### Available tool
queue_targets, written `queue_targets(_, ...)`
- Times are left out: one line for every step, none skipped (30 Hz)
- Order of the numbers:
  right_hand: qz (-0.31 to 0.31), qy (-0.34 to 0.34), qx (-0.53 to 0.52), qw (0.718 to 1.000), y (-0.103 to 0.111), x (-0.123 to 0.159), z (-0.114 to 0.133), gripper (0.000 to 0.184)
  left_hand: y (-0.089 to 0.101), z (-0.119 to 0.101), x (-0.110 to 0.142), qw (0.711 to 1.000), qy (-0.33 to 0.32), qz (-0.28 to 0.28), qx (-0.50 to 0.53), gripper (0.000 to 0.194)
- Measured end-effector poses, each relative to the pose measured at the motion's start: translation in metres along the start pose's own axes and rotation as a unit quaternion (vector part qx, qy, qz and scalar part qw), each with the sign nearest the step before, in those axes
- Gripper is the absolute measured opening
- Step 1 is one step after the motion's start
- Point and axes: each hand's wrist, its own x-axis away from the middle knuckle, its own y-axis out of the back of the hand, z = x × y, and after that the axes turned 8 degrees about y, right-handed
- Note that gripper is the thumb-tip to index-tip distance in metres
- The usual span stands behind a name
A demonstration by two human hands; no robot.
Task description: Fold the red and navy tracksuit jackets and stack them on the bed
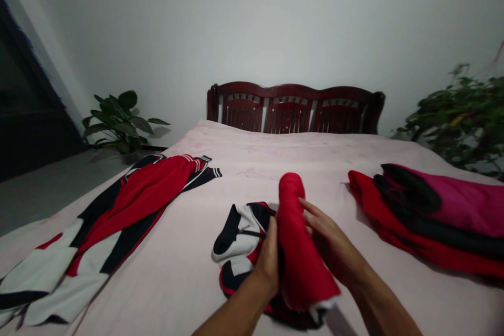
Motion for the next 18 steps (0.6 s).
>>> queue_targets(0.035, 0.006, 0.038, 0.999, -0.010, -0.003, -0.006, 0.071, 0.015, -0.012, 0.001, 0.999, 0.042, 0.023, 0.011, 0.078)
queue_targets(0.068, 0.028, 0.090, 0.993, -0.019, -0.004, -0.014, 0.071, 0.033, -0.026, 0.003, 0.996, 0.080, 0.035, 0.021, 0.078)
queue_targets(0.096, 0.064, 0.153, 0.982, -0.028, -0.004, -0.024, 0.069, 0.053, -0.041, 0.007, 0.995, 0.093, 0.037, 0.020, 0.076)
queue_targets(0.121, 0.105, 0.220, 0.962, -0.035, -0.003, -0.034, 0.065, 0.074, -0.056, 0.011, 0.994, 0.102, 0.034, 0.017, 0.071)
queue_targets(0.150, 0.141, 0.282, 0.937, -0.041, 0.001, -0.044, 0.061, 0.094, -0.071, 0.017, 0.995, 0.102, -0.006, 0.002, 0.064)
queue_targets(0.186, 0.167, 0.333, 0.909, -0.045, 0.007, -0.054, 0.058, 0.110, -0.083, 0.023, 0.992, 0.097, -0.074, -0.033, 0.062)
queue_targets(0.226, 0.183, 0.368, 0.883, -0.048, 0.013, -0.064, 0.055, 0.122, -0.093, 0.029, 0.983, 0.083, -0.136, -0.087, 0.061)
queue_targets(0.260, 0.192, 0.386, 0.864, -0.050, 0.019, -0.073, 0.053, 0.129, -0.100, 0.034, 0.969, 0.053, -0.188, -0.154, 0.060)
queue_targets(0.277, 0.197, 0.390, 0.856, -0.052, 0.024, -0.079, 0.051, 0.131, -0.103, 0.039, 0.948, 0.014, -0.217, -0.231, 0.059)
queue_targets(0.268, 0.205, 0.386, 0.859, -0.053, 0.028, -0.084, 0.049, 0.128, -0.102, 0.042, 0.924, -0.028, -0.221, -0.310, 0.058)
queue_targets(0.236, 0.218, 0.377, 0.869, -0.054, 0.028, -0.087, 0.047, 0.122, -0.099, 0.044, 0.897, -0.063, -0.206, -0.386, 0.058)
queue_targets(0.192, 0.232, 0.368, 0.880, -0.054, 0.026, -0.088, 0.046, 0.115, -0.093, 0.044, 0.866, -0.082, -0.183, -0.457, 0.058)
queue_targets(0.150, 0.247, 0.364, 0.885, -0.054, 0.020, -0.087, 0.045, 0.107, -0.085, 0.043, 0.832, -0.085, -0.164, -0.523, 0.059)
queue_targets(0.121, 0.261, 0.373, 0.882, -0.053, 0.012, -0.086, 0.046, 0.099, -0.076, 0.041, 0.794, -0.076, -0.154, -0.583, 0.059)
queue_targets(0.105, 0.271, 0.394, 0.872, -0.052, 0.001, -0.084, 0.048, 0.094, -0.068, 0.038, 0.753, -0.061, -0.157, -0.636, 0.058)
queue_targets(0.107, 0.271, 0.424, 0.857, -0.050, -0.012, -0.083, 0.050, 0.092, -0.059, 0.034, 0.709, -0.047, -0.171, -0.682, 0.058)
queue_targets(0.120, 0.260, 0.458, 0.842, -0.047, -0.025, -0.083, 0.051, 0.092, -0.052, 0.031, 0.668, -0.035, -0.190, -0.718, 0.058)
queue_targets(0.137, 0.240, 0.488, 0.828, -0.044, -0.038, -0.085, 0.052, 0.095, -0.046, 0.027, 0.635, -0.028, -0.208, -0.744, 0.058)
